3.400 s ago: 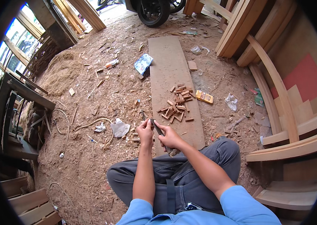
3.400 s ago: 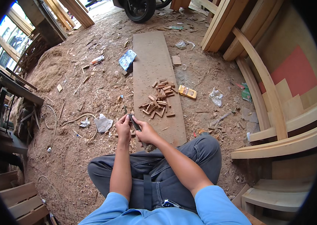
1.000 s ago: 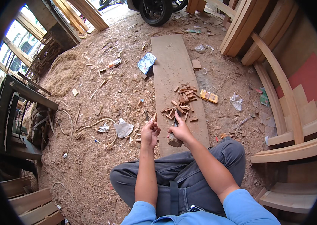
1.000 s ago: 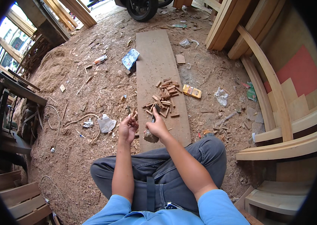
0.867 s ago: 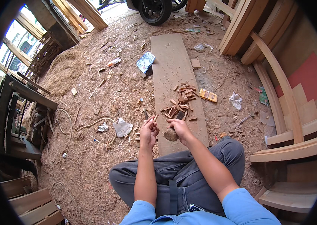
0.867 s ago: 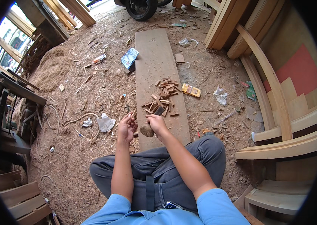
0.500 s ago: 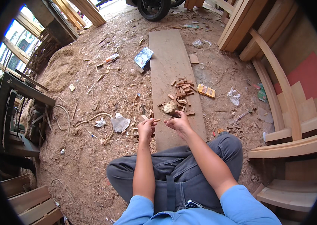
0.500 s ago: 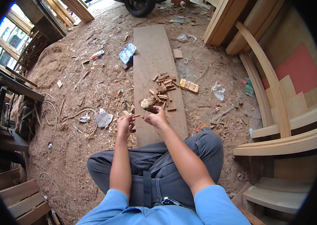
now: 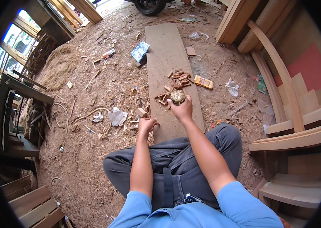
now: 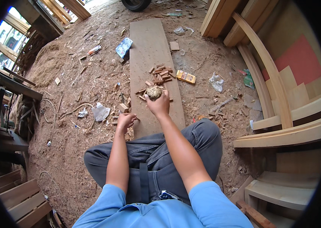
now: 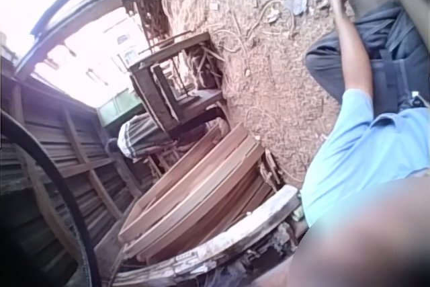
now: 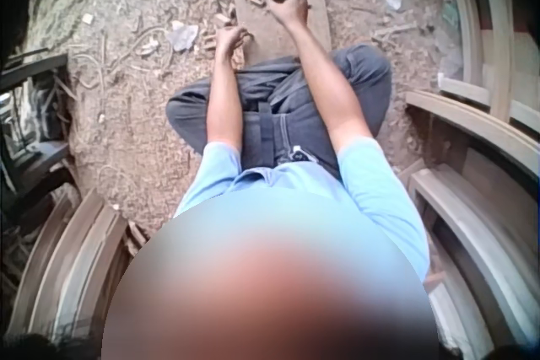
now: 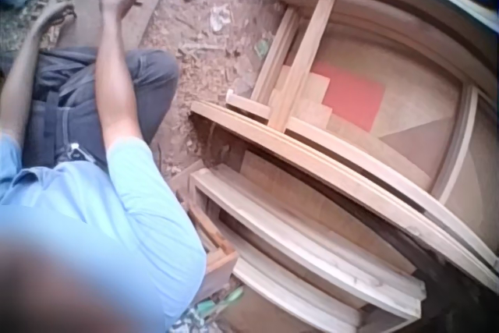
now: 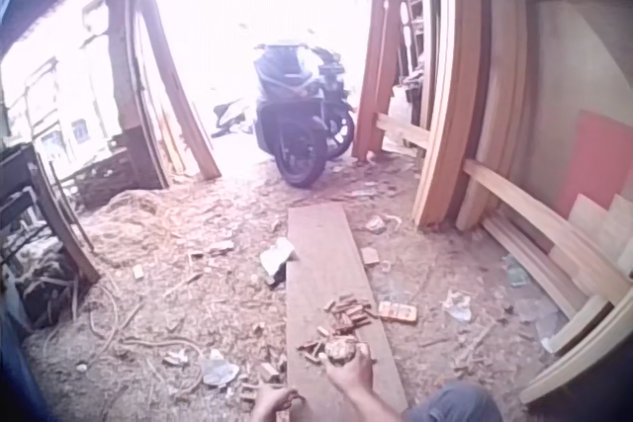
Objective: The person sits on the floor in a woodworking shop and uses a knife to shape small wooden blocks. They repeatedly pick up blocks, carve them, and place them on a board.
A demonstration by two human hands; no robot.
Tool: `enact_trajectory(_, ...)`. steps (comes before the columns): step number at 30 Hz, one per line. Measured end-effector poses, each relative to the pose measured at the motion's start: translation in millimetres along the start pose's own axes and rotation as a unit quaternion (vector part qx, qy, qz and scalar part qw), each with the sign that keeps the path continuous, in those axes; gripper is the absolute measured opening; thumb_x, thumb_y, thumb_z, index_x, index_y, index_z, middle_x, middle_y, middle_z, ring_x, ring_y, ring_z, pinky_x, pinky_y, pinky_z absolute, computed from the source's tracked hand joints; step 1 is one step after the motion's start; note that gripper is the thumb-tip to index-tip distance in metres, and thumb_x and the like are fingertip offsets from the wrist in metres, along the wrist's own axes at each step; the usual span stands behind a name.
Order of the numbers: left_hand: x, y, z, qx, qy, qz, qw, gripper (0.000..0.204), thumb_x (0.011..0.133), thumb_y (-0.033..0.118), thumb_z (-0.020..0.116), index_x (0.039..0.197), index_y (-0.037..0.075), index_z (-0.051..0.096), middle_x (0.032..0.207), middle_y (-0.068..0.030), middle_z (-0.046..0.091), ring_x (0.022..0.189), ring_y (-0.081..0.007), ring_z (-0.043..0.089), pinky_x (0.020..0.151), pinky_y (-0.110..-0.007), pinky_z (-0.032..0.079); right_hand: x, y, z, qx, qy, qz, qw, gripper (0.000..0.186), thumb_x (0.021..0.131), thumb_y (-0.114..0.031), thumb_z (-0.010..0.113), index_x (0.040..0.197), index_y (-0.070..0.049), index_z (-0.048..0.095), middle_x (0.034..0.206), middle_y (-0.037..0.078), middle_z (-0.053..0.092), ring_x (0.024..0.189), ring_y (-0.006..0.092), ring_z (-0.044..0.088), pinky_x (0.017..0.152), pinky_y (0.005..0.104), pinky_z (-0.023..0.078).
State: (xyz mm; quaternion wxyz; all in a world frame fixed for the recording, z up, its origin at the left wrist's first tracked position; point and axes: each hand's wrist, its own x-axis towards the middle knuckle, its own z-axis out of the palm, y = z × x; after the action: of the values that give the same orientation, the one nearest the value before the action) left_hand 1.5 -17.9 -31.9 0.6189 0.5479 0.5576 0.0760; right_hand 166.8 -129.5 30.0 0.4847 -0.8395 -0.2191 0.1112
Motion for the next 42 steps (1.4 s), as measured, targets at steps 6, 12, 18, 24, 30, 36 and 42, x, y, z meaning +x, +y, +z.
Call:
enact_trajectory(6,7.0,-12.2,-3.5,0.128,0.026,0.041,0.991,0.020,0.084,0.013,0.075,0.101,0.001,0.075,0.077,-0.0040,0.069,0.062,-0.0096,0.058,0.055,-0.024,0.047,7.1,2.1,-3.6,0.084,0.032,0.023,0.996,0.051,0.073,-0.044,0.084,0.098,-0.002,0.070,0.091,0.016,0.073,0.085,0.0308,0.071,0.077,0.0402,0.056)
enact_trajectory(12,9.6,-18.3,-0.1,0.160,0.028,0.099,0.982,0.025,0.085,0.017,0.075,0.103,0.000,0.075,0.082,-0.0057,0.071,0.066,-0.0122,0.060,0.058,-0.028,0.047,8.0,-1.8,-9.0,0.152,-0.042,0.042,0.987,0.051,0.078,-0.046,0.083,0.101,-0.002,0.069,0.093,0.009,0.073,0.084,0.0196,0.069,0.077,0.0342,0.054)
enact_trajectory(18,7.1,-18.4,11.0,0.144,-0.026,0.124,0.981,0.029,0.079,0.017,0.077,0.101,-0.001,0.075,0.090,-0.0117,0.075,0.079,-0.0168,0.070,0.074,-0.030,0.054,13.8,0.6,3.1,0.331,-0.065,0.096,0.936,0.040,0.086,-0.039,0.077,0.097,-0.001,0.070,0.090,0.004,0.070,0.077,0.0175,0.064,0.071,0.0316,0.052)
enact_trajectory(24,7.0,-22.0,22.8,0.197,-0.065,0.169,0.964,0.024,0.079,0.016,0.075,0.096,0.001,0.075,0.087,-0.0124,0.075,0.076,-0.0174,0.071,0.071,-0.030,0.055,14.1,2.1,3.6,0.282,-0.052,0.134,0.948,0.046,0.087,-0.044,0.070,0.097,0.001,0.071,0.091,0.010,0.069,0.083,0.0180,0.061,0.079,0.0327,0.048)
enact_trajectory(30,-0.3,-14.0,23.6,0.220,-0.034,0.176,0.959,0.024,0.080,0.019,0.076,0.094,0.000,0.075,0.086,-0.0136,0.075,0.077,-0.0184,0.072,0.072,-0.031,0.056,13.0,-2.5,-0.7,0.261,-0.012,0.195,0.945,0.066,0.086,-0.051,0.068,0.114,0.008,0.061,0.107,0.019,0.065,0.087,0.0193,0.063,0.077,0.0307,0.050)
enact_trajectory(36,-2.1,-15.1,27.0,0.193,-0.055,0.197,0.960,0.017,0.085,0.012,0.071,0.095,0.000,0.074,0.085,-0.0131,0.075,0.078,-0.0184,0.071,0.076,-0.031,0.055,14.5,9.4,6.8,0.290,-0.039,0.174,0.940,0.057,0.088,-0.051,0.065,0.095,0.005,0.070,0.092,0.017,0.070,0.088,0.0251,0.065,0.084,0.0358,0.049)
enact_trajectory(42,1.5,-16.8,25.9,0.160,-0.044,0.217,0.962,0.017,0.083,0.011,0.073,0.096,0.000,0.072,0.084,-0.0121,0.075,0.077,-0.0184,0.070,0.075,-0.032,0.055,16.2,23.4,22.5,0.348,-0.132,0.167,0.913,0.049,0.087,-0.050,0.067,0.075,-0.002,0.068,0.074,0.007,0.066,0.071,0.0140,0.059,0.069,0.0313,0.047)
